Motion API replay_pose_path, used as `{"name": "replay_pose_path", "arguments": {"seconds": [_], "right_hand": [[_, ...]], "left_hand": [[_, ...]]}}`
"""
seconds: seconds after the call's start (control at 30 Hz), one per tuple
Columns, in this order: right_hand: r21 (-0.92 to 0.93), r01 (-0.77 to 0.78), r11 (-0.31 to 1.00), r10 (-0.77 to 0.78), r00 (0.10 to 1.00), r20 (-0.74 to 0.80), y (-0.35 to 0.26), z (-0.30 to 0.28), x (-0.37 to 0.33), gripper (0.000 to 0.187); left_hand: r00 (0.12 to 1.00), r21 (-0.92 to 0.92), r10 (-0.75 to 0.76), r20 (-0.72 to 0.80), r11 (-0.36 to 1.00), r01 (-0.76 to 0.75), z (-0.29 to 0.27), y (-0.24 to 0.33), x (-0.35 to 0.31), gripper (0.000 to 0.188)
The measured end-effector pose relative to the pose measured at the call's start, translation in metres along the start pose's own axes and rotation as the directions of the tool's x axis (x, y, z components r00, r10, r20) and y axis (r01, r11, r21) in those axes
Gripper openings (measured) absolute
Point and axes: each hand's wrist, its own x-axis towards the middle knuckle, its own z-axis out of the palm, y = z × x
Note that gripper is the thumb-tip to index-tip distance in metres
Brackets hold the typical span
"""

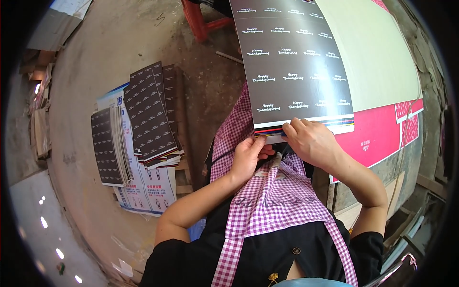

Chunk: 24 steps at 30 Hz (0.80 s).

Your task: The recorder is applying a printed decorative sheet to a wooden board, smoothing it with a rag, and trimming the edges using a utility knife.

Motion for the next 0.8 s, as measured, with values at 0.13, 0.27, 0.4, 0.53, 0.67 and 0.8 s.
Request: {"name": "replay_pose_path", "arguments": {"seconds": [0.13,0.27,0.4,0.53,0.67,0.8], "right_hand": [[0.005,0.037,0.999,-0.037,0.999,-0.021,-0.002,-0.002,0.004,0.014],[-0.014,0.065,0.998,-0.065,0.998,-0.012,-0.005,-0.007,0.004,0.010],[0.008,0.051,0.999,-0.051,0.999,-0.014,-0.008,-0.013,0.002,0.010],[0.016,0.051,0.999,-0.051,0.998,-0.023,-0.010,-0.013,-0.001,0.009],[-0.007,0.063,0.998,-0.063,0.998,-0.005,-0.010,-0.009,-0.001,0.009],[-0.030,0.063,0.998,-0.063,0.998,0.005,-0.013,-0.010,0.000,0.009]], "left_hand": [[0.998,0.118,0.023,0.050,0.993,-0.029,0.000,0.003,-0.006,0.030],[0.997,0.101,-0.015,0.076,0.995,0.007,0.002,0.005,-0.010,0.028],[0.994,0.044,-0.101,0.050,0.994,0.099,0.000,0.007,-0.015,0.027],[0.988,-0.008,-0.149,0.047,0.989,0.150,-0.002,0.008,-0.020,0.027],[0.987,-0.067,-0.147,0.069,0.986,0.151,-0.004,0.005,-0.019,0.026],[0.987,-0.061,-0.146,0.064,0.987,0.150,-0.004,0.005,-0.020,0.026]]}}
